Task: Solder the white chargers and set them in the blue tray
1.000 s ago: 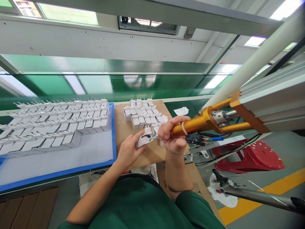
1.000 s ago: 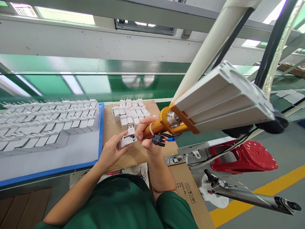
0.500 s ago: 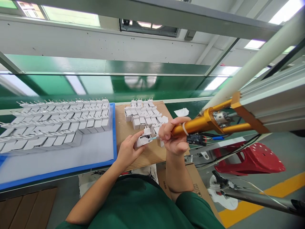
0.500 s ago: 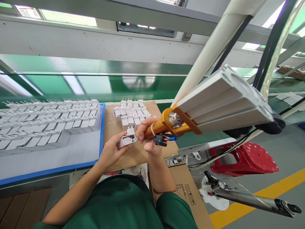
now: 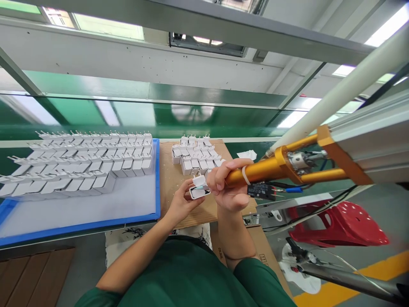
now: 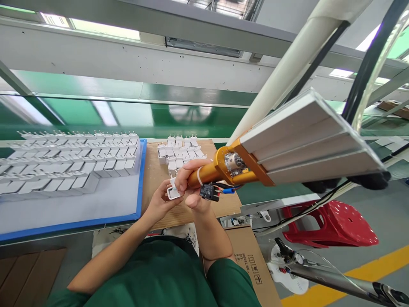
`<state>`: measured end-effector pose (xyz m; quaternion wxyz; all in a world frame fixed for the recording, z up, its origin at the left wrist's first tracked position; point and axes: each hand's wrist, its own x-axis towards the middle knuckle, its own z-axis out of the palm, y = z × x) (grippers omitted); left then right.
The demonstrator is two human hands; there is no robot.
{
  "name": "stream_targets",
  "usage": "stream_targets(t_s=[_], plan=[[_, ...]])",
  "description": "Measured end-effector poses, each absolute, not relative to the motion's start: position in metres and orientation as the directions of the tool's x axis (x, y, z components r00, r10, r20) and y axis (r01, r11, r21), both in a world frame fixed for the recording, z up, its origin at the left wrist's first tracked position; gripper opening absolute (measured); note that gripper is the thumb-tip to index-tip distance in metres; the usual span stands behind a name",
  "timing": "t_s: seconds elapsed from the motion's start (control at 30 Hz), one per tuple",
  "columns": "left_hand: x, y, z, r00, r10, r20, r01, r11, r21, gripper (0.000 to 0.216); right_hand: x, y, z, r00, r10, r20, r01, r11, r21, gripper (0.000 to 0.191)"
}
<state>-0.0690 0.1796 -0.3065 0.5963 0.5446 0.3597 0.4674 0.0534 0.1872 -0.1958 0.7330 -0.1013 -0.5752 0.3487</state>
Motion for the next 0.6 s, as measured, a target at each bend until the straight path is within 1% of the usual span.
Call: stream_targets(t_s=[0.1,0.27,0.5,0.6], plan=[[-0.067,0.180,-0.304,0.304,0.948,0.098,-0.196,-0.038,0.980,0.055,0.053,0.187,-0.196,0.115,0.630,0.768,-0.372,0.744,-0.555,0.046],[-0.063,0.181,-0.302,0.281,0.951,0.125,-0.202,-0.069,0.977,0.051,0.054,0.186,-0.198,0.117,0.671,0.733,-0.319,0.724,-0.612,0.050],[-0.055,0.180,-0.301,0.274,0.950,0.147,-0.275,-0.069,0.959,0.056,0.053,0.187,-0.195,0.121,0.638,0.760,-0.355,0.743,-0.567,0.044],[-0.053,0.181,-0.300,0.267,0.952,0.150,-0.294,-0.067,0.953,0.055,0.053,0.186,-0.194,0.126,0.643,0.755,-0.357,0.740,-0.571,0.041]])
